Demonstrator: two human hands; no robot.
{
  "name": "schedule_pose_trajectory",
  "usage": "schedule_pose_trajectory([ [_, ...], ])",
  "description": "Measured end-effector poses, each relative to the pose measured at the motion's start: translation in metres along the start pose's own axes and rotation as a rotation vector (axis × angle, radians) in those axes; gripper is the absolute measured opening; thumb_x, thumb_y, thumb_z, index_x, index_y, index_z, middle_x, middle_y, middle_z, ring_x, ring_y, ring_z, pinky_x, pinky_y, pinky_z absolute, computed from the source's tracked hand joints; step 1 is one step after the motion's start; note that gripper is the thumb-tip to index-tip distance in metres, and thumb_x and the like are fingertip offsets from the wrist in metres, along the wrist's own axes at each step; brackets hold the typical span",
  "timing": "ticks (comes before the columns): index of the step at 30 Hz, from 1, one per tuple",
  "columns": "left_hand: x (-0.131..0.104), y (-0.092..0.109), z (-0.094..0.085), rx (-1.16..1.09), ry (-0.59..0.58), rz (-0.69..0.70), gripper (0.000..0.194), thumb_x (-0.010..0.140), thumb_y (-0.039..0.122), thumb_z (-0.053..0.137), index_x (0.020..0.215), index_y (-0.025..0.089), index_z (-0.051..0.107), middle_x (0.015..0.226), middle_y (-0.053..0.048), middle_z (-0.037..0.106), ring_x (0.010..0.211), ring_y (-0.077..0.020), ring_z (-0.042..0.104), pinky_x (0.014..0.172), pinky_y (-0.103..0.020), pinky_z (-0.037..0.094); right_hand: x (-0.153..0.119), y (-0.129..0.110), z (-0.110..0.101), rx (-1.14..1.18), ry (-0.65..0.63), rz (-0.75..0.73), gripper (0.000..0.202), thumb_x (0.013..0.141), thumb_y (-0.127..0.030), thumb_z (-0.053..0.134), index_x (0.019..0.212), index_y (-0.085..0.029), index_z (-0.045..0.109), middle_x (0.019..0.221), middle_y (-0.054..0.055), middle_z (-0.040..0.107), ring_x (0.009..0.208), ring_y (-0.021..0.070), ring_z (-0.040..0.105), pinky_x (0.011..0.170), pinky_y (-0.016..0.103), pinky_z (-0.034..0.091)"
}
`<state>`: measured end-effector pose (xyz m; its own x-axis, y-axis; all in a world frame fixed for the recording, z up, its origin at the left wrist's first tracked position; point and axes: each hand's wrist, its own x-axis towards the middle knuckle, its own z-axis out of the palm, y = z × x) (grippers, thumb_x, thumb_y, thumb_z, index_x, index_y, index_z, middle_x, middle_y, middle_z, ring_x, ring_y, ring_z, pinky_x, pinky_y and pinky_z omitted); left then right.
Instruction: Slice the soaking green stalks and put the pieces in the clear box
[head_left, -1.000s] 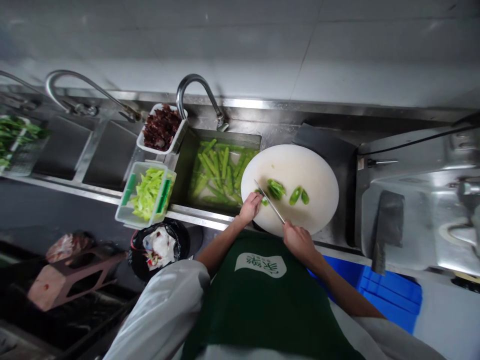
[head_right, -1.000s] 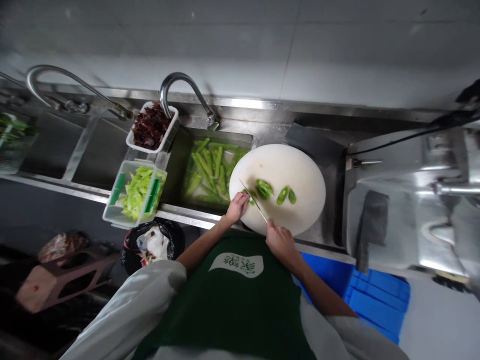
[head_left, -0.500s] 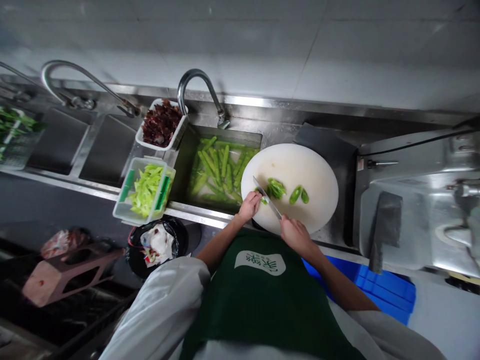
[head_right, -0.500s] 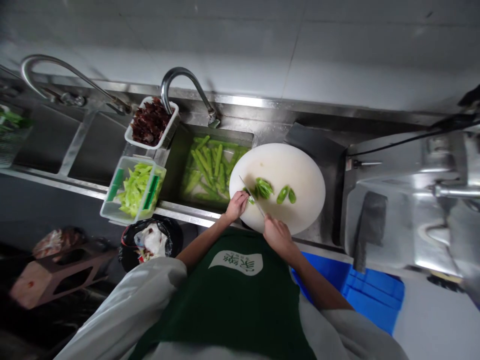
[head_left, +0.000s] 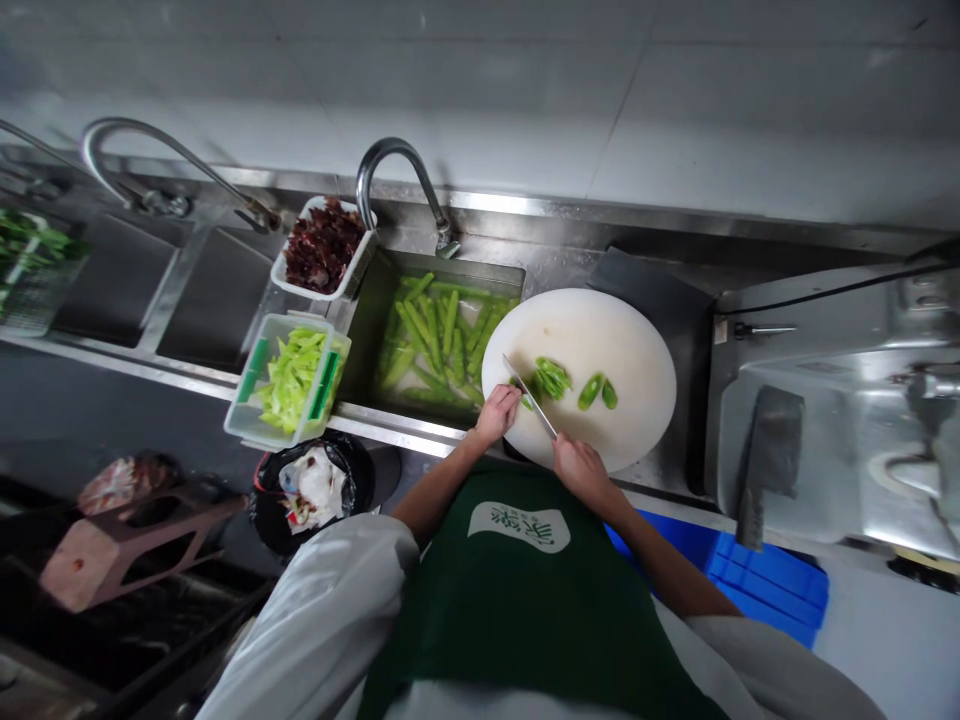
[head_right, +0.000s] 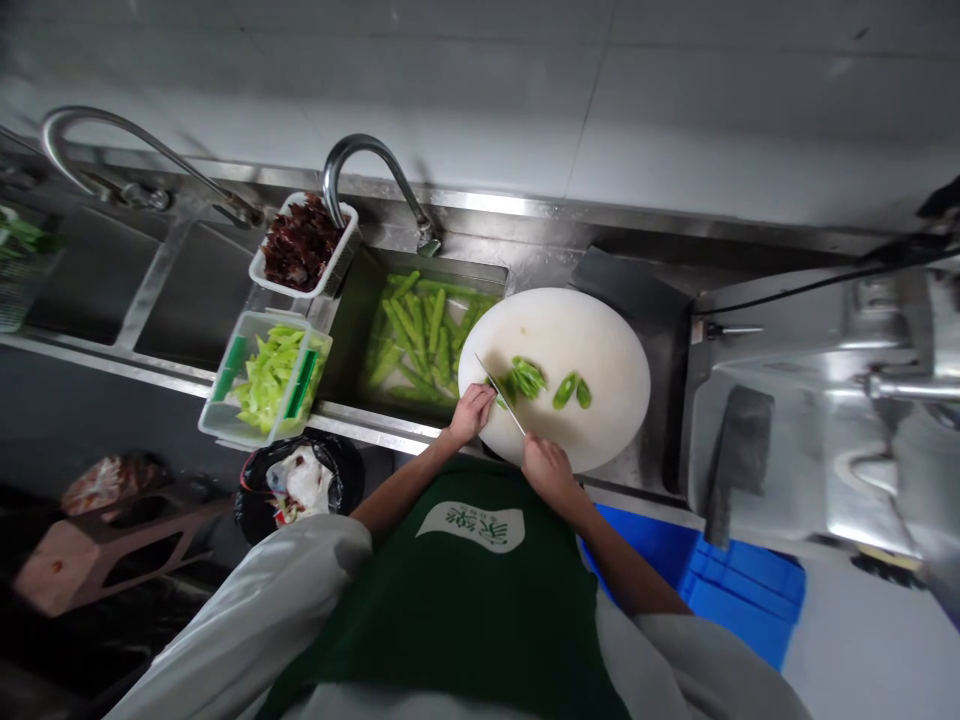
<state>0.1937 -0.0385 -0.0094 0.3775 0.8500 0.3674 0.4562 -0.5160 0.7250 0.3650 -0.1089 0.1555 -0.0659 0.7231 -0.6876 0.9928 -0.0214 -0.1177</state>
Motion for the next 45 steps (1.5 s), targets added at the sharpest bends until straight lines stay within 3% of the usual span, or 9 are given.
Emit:
schedule_pose_trajectory([
  [10, -0.002, -0.001, 0.000, -0.016, -0.019, -0.029, 0.029, 0.099, 0.026, 0.038, 0.108, 0.017, 0.064, 0.101, -0.012, 0.063, 0.101, -0.0213, 0.058, 0.091, -0.042, 0.054, -0.002, -0.002, 0.001, 0.006, 0.000, -0.018, 0.029, 0.097, -0.014, 0.031, 0.108, -0.012, 0.058, 0.097, 0.015, 0.071, 0.093, 0.0219, 0.069, 0.074, 0.027, 0.044],
  [14, -0.003, -0.002, 0.000, -0.019, -0.020, -0.040, 0.030, 0.099, 0.027, 0.038, 0.108, 0.017, 0.065, 0.100, -0.013, 0.063, 0.101, -0.0217, 0.058, 0.091, -0.042, 0.054, 0.000, -0.001, 0.003, 0.004, 0.016, -0.014, 0.032, 0.097, -0.015, 0.030, 0.116, -0.011, 0.055, 0.093, 0.015, 0.071, 0.092, 0.0226, 0.069, 0.077, 0.029, 0.045],
  [26, -0.007, -0.008, -0.001, 0.033, -0.044, 0.017, 0.028, 0.098, 0.022, 0.039, 0.110, 0.017, 0.064, 0.099, -0.012, 0.062, 0.100, -0.0209, 0.057, 0.089, -0.040, 0.054, 0.001, 0.004, 0.007, -0.006, 0.057, -0.024, 0.031, 0.098, -0.019, 0.031, 0.113, -0.012, 0.057, 0.091, 0.014, 0.072, 0.087, 0.0221, 0.069, 0.074, 0.028, 0.044],
  [35, -0.007, -0.008, -0.001, 0.031, 0.011, 0.096, 0.026, 0.098, 0.019, 0.040, 0.112, 0.016, 0.062, 0.100, -0.012, 0.062, 0.102, -0.0206, 0.057, 0.089, -0.039, 0.054, 0.005, 0.007, 0.010, 0.004, 0.063, -0.036, 0.031, 0.099, -0.020, 0.031, 0.111, -0.011, 0.059, 0.090, 0.014, 0.072, 0.088, 0.0215, 0.069, 0.075, 0.027, 0.044],
  [45, -0.004, -0.006, -0.003, 0.063, -0.007, 0.071, 0.026, 0.098, 0.019, 0.039, 0.109, 0.016, 0.062, 0.099, -0.012, 0.062, 0.098, -0.0195, 0.058, 0.088, -0.038, 0.055, 0.005, 0.010, 0.009, 0.025, 0.061, -0.038, 0.031, 0.100, -0.022, 0.031, 0.107, -0.012, 0.059, 0.091, 0.014, 0.072, 0.086, 0.0217, 0.069, 0.072, 0.028, 0.042],
])
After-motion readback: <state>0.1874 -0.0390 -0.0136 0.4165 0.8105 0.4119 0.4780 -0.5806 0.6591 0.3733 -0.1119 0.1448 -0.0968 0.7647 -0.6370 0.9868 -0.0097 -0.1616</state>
